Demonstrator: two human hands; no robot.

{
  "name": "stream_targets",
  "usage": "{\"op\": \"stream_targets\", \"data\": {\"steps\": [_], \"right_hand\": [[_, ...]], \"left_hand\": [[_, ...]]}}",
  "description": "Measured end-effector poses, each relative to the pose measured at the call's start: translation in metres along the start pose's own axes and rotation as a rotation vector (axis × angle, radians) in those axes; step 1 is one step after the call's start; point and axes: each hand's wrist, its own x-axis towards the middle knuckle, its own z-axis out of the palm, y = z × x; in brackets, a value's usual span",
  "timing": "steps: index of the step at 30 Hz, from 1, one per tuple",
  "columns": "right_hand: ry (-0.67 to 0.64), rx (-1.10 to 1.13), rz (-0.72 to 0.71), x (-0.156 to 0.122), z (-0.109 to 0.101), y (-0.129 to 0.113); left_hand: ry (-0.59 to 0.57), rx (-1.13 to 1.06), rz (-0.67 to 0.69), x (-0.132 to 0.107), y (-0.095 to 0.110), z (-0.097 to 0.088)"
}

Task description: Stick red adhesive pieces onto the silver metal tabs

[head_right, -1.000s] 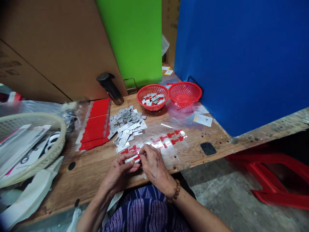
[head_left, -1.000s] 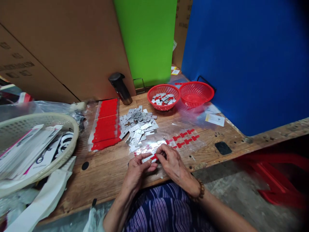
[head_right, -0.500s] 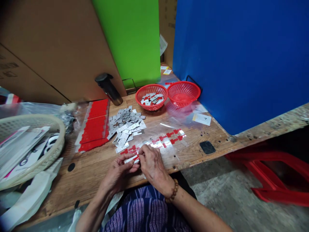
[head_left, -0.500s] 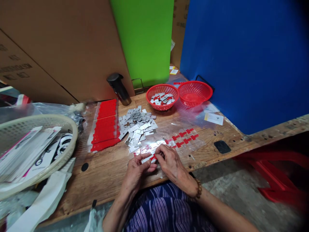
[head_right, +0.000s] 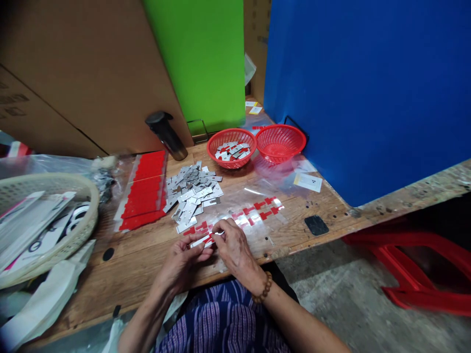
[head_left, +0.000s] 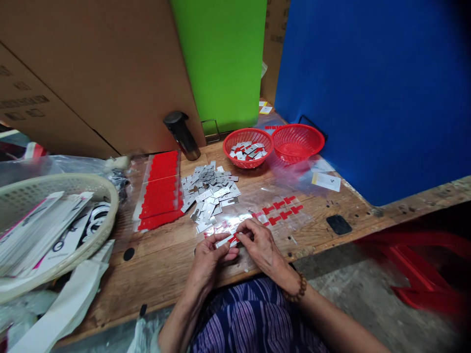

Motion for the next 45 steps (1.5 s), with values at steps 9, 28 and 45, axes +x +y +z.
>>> {"op": "stream_targets", "data": {"steps": [9,28,45], "right_hand": [[-0.006,0.307,0.177,0.008,0.0,0.009],[-0.524,0.403,0.306,0.016,-0.009,-0.003],[0.11,0.546,0.11,0.142,-0.036,-0.031]], "left_hand": [[0.009,-0.009,0.004,0.001,-0.001,-0.005],[-0.051,-0.041,-0.006,-0.007,-0.002,-0.008],[0.043,-0.081,0.155,0.006,-0.016,-0.03]]}}
